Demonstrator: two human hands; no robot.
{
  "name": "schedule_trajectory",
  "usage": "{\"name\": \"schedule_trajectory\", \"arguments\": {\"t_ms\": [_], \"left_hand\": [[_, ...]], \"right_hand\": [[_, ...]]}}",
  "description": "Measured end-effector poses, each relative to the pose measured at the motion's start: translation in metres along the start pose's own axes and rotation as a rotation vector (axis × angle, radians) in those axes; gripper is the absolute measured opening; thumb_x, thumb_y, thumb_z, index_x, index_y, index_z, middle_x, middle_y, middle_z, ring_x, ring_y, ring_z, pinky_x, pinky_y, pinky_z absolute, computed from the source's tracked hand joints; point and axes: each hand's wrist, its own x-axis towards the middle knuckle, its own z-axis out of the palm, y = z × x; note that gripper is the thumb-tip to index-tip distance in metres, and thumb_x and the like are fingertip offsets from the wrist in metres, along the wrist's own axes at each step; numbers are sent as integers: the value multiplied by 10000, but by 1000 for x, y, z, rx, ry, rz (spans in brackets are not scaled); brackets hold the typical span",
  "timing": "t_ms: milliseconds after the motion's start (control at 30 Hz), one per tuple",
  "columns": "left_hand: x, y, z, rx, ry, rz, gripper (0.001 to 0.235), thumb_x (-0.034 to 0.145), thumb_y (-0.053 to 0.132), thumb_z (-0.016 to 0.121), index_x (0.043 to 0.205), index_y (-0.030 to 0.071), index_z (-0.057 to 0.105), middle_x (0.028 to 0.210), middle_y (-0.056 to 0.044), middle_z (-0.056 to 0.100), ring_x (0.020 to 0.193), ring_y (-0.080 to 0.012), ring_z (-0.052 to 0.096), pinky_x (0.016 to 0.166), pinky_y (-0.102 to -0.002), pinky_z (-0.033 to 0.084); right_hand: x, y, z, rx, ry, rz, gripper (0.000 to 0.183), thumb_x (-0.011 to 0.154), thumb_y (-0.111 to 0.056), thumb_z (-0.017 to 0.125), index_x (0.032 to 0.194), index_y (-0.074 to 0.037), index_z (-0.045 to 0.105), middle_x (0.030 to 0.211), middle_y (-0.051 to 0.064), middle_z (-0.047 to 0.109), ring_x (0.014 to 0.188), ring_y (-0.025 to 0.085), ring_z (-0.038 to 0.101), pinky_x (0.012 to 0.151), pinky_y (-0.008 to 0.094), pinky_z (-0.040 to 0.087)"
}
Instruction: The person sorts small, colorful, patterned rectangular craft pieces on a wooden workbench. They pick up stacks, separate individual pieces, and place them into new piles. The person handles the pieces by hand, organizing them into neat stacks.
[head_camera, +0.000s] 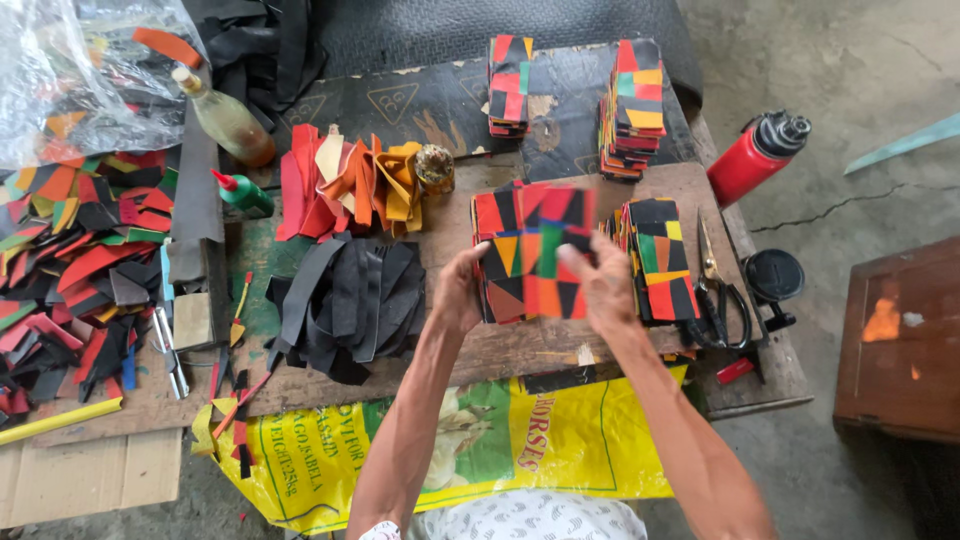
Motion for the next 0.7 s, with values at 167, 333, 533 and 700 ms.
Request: {"name": "schedule_trajectory", "arguments": {"t_ms": [167, 333, 533, 700], "left_hand": [[-7, 14, 6, 116, -175, 46, 398, 958, 207, 568, 1260, -51, 599, 1178, -198, 732, 999, -306, 761, 896, -413, 635], [6, -7, -19, 176, -14, 186, 376, 966, 118, 693, 1291, -48, 601, 1177, -140, 718, 997, -219, 734, 907, -380, 623], [15, -23, -43, 171, 127, 313, 351, 898, 31, 771, 1217, -45, 643, 1098, -129, 745, 923, -211, 744, 838, -372, 638], [9, -21, -24, 252, 117, 346, 360, 898, 48, 791, 1211, -43, 636, 1102, -145, 729, 915, -211, 730, 804, -376, 640]], "right_hand": [[8, -20, -14, 203, 10, -24, 329, 948, -32, 716, 1271, -17, 657, 1143, 24, 730, 991, 104, 674, 933, 269, 539], [-2, -16, -5, 161, -69, 32, 358, 950, -21, 711, 1302, -23, 645, 1187, 12, 710, 1040, 84, 659, 981, 253, 518], [-14, 15, 16, 178, -83, 54, 363, 936, -56, 735, 1283, -1, 643, 1162, 37, 721, 1012, 102, 670, 962, 264, 539], [-8, 27, 27, 68, -43, 129, 372, 903, -55, 757, 1257, 18, 673, 1120, 56, 726, 972, 108, 665, 918, 278, 543]]}}
